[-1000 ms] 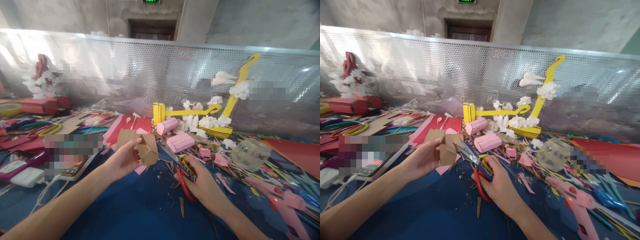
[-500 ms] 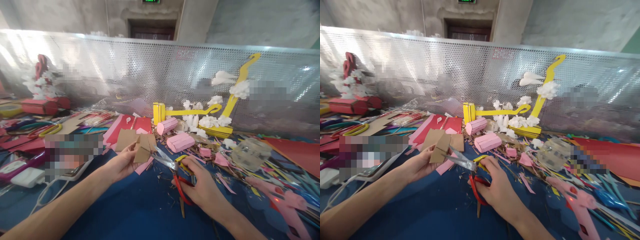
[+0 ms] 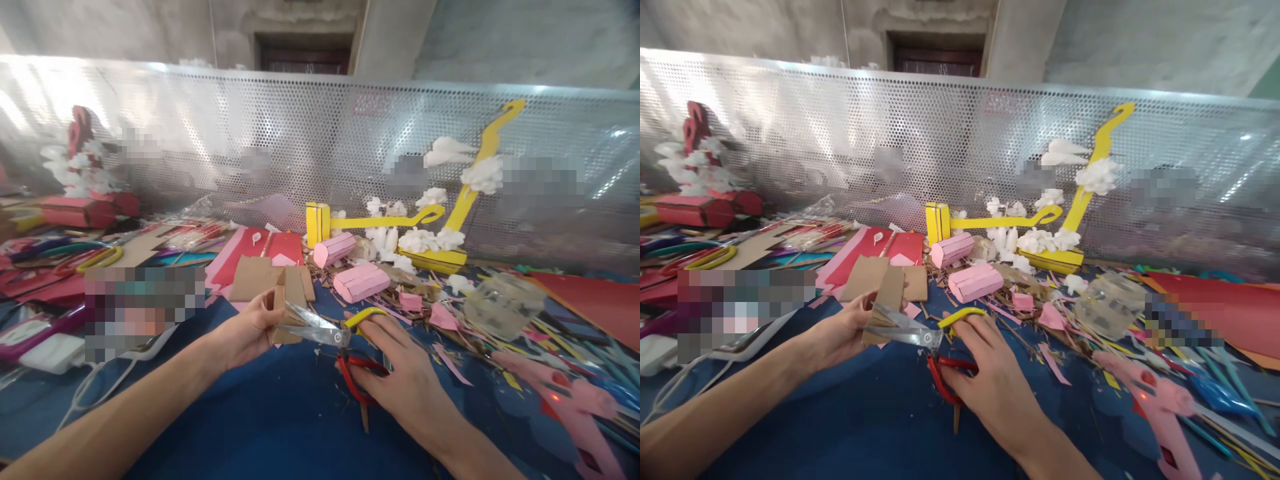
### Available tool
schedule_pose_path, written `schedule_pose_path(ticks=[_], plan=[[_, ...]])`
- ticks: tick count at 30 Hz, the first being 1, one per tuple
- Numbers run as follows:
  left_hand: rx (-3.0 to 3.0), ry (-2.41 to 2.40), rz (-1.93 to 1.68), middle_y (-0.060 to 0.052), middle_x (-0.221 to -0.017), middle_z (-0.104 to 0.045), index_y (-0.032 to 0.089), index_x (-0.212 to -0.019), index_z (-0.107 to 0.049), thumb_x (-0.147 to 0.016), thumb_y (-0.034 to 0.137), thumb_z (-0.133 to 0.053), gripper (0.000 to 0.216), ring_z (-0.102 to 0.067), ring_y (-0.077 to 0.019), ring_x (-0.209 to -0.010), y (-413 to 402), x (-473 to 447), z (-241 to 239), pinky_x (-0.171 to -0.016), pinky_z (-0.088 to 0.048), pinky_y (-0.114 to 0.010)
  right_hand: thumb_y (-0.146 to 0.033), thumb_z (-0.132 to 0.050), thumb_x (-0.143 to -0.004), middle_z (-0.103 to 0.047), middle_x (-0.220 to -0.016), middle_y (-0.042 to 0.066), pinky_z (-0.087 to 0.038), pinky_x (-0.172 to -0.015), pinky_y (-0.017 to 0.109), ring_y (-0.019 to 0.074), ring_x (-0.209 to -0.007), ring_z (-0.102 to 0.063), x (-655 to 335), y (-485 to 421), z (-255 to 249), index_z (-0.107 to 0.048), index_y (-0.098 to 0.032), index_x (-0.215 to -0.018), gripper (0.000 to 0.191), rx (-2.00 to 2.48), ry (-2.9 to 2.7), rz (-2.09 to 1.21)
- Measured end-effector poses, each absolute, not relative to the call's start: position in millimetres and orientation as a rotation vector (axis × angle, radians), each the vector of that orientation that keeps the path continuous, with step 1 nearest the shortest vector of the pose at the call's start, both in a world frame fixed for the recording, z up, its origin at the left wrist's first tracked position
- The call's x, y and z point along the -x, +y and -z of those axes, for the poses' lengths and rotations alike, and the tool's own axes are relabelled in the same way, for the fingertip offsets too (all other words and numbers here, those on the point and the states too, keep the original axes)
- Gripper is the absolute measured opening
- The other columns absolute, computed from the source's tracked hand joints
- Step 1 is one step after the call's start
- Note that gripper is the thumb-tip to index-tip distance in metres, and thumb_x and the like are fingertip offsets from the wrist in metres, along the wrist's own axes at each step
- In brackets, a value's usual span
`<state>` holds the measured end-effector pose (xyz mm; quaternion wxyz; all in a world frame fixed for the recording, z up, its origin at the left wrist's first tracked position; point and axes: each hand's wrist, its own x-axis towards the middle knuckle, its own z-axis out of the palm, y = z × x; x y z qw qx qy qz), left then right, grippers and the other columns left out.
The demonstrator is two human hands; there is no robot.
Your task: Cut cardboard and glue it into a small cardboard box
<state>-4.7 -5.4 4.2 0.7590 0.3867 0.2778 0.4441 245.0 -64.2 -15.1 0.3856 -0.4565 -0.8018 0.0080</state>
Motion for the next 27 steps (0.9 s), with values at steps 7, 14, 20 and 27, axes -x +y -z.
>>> schedule_pose_path(ticks=[7, 14, 20, 27], plan=[[-0.929, 0.600, -1.025, -0.003, -0.073, -0.074, 0.013, -0.108, -0.065, -0.066, -0.002, -0.083, 0.048, -0.070, -0.0151, -0.056, -9.3, 0.7, -12.8, -0.055, -0.053, -0.022, -0.013, -0.065, -0.082, -0.075, -0.100, 0.009, -0.062, -0.084, 0.043, 0.0281, -0.098, -0.070, -245.9, -64.9, 10.0, -0.069, -0.020, -0.106, 0.026, 1.164, -2.059, -0.023], [-0.918, 0.632, -1.050, -0.002, -0.076, -0.076, 0.014, -0.109, -0.063, -0.066, -0.001, -0.084, 0.050, -0.070, -0.0133, -0.053, -7.6, 0.8, -9.6, -0.052, -0.054, -0.021, -0.017, -0.064, -0.083, -0.075, -0.096, 0.008, -0.062, -0.081, 0.043, 0.0277, -0.093, -0.071, -246.3, -64.2, 7.4, -0.071, -0.021, -0.105, 0.023, 1.182, -2.050, -0.062], [-0.892, 0.592, -1.019, -0.004, -0.078, -0.076, 0.013, -0.113, -0.063, -0.064, -0.001, -0.086, 0.056, -0.073, -0.0158, -0.060, -8.5, 1.7, -10.3, -0.055, -0.055, -0.021, -0.019, -0.063, -0.084, -0.073, -0.088, 0.007, -0.062, -0.076, 0.040, 0.0256, -0.085, -0.070, -246.6, -64.9, 4.3, -0.071, -0.021, -0.099, 0.017, 1.200, -2.057, -0.108], [-0.858, 0.639, -1.001, -0.005, -0.083, -0.076, 0.015, -0.107, -0.062, -0.065, 0.003, -0.088, 0.051, -0.074, -0.0182, -0.067, -8.3, 3.6, -7.6, -0.060, -0.059, -0.024, -0.019, -0.063, -0.086, -0.072, -0.087, 0.004, -0.060, -0.071, 0.034, 0.0227, -0.080, -0.070, -249.0, -65.6, 6.1, -0.068, -0.024, -0.100, 0.015, 1.219, -2.062, -0.191]])
